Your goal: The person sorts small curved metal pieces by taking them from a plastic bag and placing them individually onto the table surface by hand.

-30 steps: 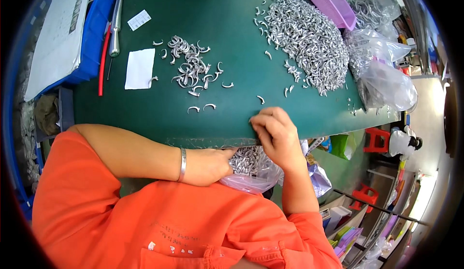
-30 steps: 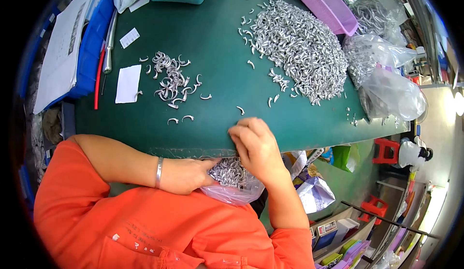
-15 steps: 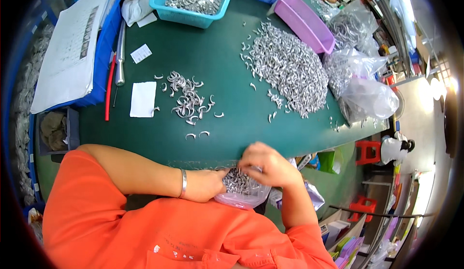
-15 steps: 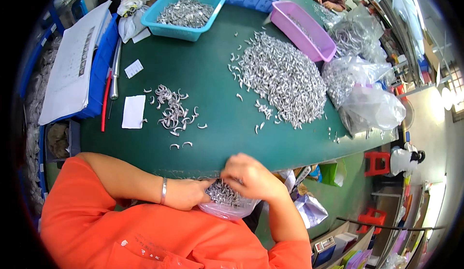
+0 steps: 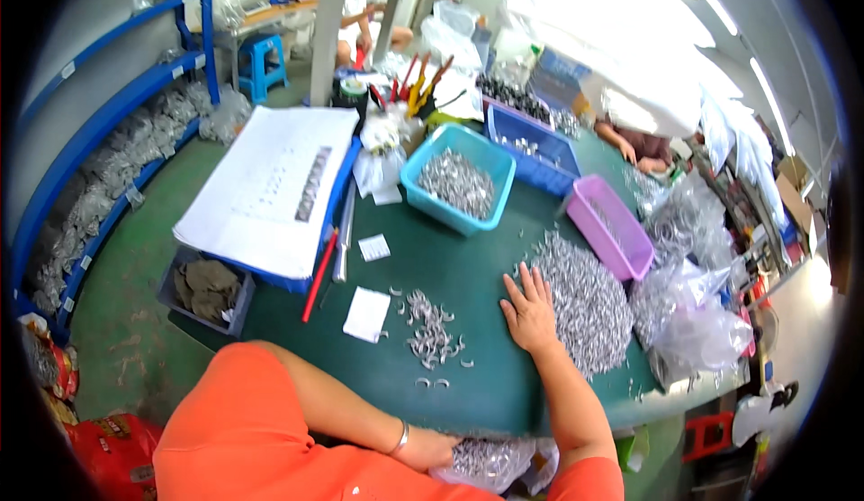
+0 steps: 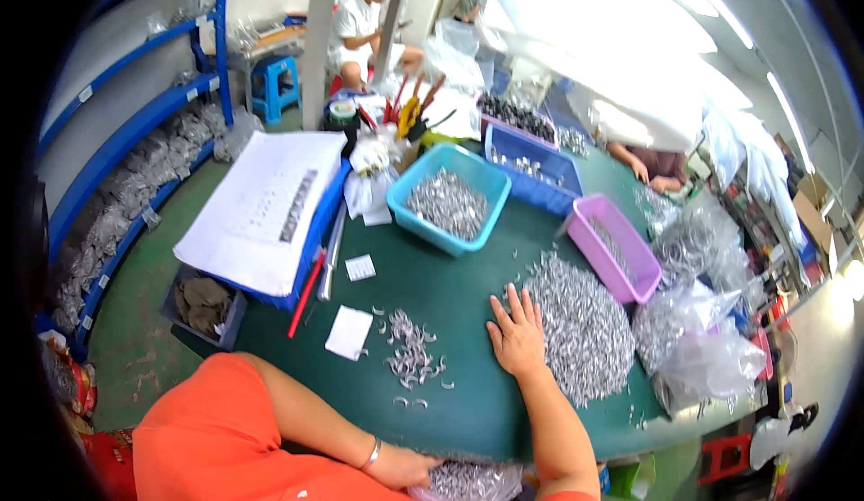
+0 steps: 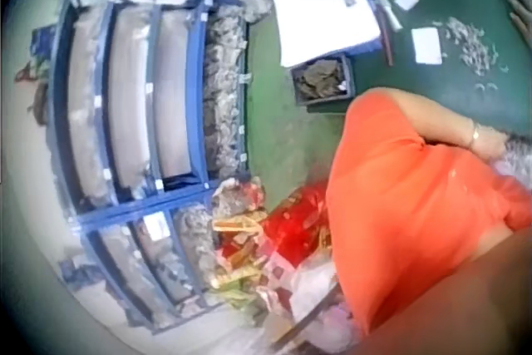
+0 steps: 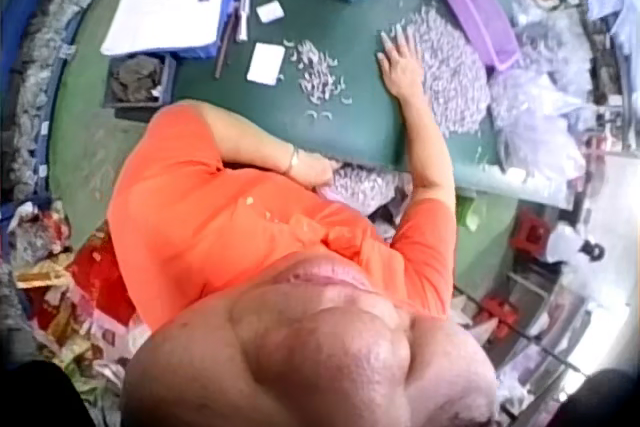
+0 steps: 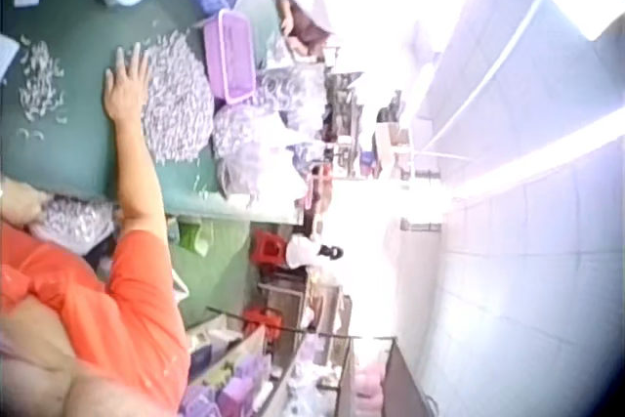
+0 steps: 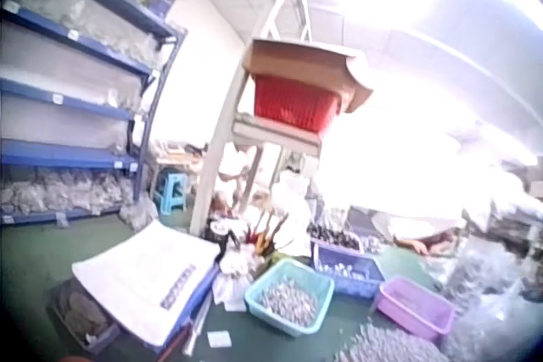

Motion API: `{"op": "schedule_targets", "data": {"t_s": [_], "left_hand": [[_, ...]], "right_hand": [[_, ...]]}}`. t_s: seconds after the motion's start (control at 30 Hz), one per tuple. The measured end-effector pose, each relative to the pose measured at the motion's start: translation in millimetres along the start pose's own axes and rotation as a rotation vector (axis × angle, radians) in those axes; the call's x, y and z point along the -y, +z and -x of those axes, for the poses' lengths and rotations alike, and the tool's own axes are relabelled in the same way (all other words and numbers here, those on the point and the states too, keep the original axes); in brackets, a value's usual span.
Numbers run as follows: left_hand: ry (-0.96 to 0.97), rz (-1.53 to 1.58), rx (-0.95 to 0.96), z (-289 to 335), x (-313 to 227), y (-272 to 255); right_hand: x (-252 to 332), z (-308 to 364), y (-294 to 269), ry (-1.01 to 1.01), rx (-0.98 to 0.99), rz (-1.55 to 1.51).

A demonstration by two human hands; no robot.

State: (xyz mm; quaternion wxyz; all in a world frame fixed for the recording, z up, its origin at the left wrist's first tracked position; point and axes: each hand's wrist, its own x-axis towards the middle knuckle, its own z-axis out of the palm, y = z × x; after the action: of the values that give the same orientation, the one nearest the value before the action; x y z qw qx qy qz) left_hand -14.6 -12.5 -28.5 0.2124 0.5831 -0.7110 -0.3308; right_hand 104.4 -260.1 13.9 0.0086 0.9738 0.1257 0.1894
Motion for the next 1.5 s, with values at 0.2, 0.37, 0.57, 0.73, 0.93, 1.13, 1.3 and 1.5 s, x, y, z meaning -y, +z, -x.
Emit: {"op": "schedule_targets", "data": {"t_s": [0.2,0.37,0.57,0.73,0.93,1.13,1.3,1.5], "left_hand": [[-0.024,-0.026,0.017,-1,-5,-11],[-0.035,-0.045,0.019,7,3,-20],[-0.052,-0.039,0.045,3,-7,-17],[-0.068,-0.015,0.093,1,-14,-20],[-0.122,0.066,0.041,16,-15,-22],[-0.103,0.115,0.034,19,-11,-26],[-0.132,0.113,0.041,19,-11,-25],[-0.147,0.162,0.084,19,-15,-31]], "right_hand": [[-20,-11,22,-0.005,-0.102,-0.192],[-2,46,-19,-0.116,-0.070,-0.392],[22,124,-62,0.072,-0.062,-0.417],[52,156,-68,0.236,-0.062,-0.490],[64,150,-75,0.281,-0.044,-0.549],[74,166,-78,0.336,-0.206,-0.399],[87,166,-79,0.328,-0.193,-0.531],[83,170,-77,0.333,-0.214,-0.496]]}}
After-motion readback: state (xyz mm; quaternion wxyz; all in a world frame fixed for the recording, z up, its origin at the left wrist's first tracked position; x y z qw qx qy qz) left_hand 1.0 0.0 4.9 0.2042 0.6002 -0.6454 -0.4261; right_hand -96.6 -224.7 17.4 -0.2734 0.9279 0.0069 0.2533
